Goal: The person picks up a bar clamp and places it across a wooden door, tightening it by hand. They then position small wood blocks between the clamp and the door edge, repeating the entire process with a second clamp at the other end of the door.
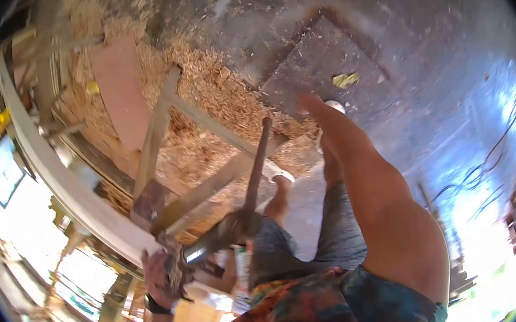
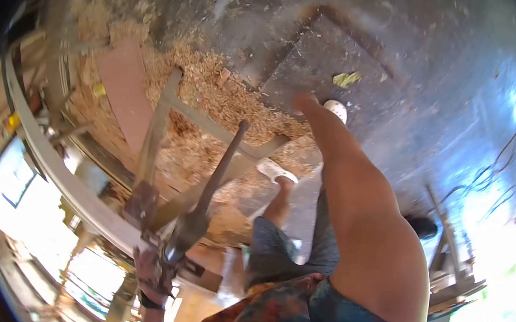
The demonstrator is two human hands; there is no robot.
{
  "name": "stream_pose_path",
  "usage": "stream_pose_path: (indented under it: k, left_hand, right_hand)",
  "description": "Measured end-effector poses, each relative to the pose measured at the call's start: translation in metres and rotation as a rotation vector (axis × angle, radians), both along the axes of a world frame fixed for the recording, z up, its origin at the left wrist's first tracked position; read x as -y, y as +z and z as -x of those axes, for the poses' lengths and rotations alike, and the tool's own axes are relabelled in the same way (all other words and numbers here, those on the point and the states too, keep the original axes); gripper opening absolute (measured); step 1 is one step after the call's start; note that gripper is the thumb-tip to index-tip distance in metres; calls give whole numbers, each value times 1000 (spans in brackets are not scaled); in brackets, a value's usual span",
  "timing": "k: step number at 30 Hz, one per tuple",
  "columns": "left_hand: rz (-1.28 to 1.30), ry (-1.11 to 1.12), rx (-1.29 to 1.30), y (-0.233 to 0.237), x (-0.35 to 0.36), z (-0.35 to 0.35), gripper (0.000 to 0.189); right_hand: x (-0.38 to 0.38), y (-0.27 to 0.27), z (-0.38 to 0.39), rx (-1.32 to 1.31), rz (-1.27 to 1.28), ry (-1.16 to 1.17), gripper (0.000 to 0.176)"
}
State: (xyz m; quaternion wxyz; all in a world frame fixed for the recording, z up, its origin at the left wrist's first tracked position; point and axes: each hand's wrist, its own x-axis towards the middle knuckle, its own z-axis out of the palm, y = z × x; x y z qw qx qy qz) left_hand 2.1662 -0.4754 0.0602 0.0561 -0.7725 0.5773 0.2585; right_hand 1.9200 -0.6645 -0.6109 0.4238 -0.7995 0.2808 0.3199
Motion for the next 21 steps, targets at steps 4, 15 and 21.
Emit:
stream_pose_path:
  k: [4, 15, 21]
  left_hand:
    - [-408, 32, 163, 10, -23, -9, 43]
    - [-462, 4, 241, 2, 5, -25, 42]
    - [-458, 32, 252, 13, 1, -22, 42]
  right_hand:
    - [26, 50, -85, -128, -244, -153, 33]
    - [-33, -60, -245, 265, -8, -402, 57]
    - [-33, -122, -306, 236, -151, -297, 62]
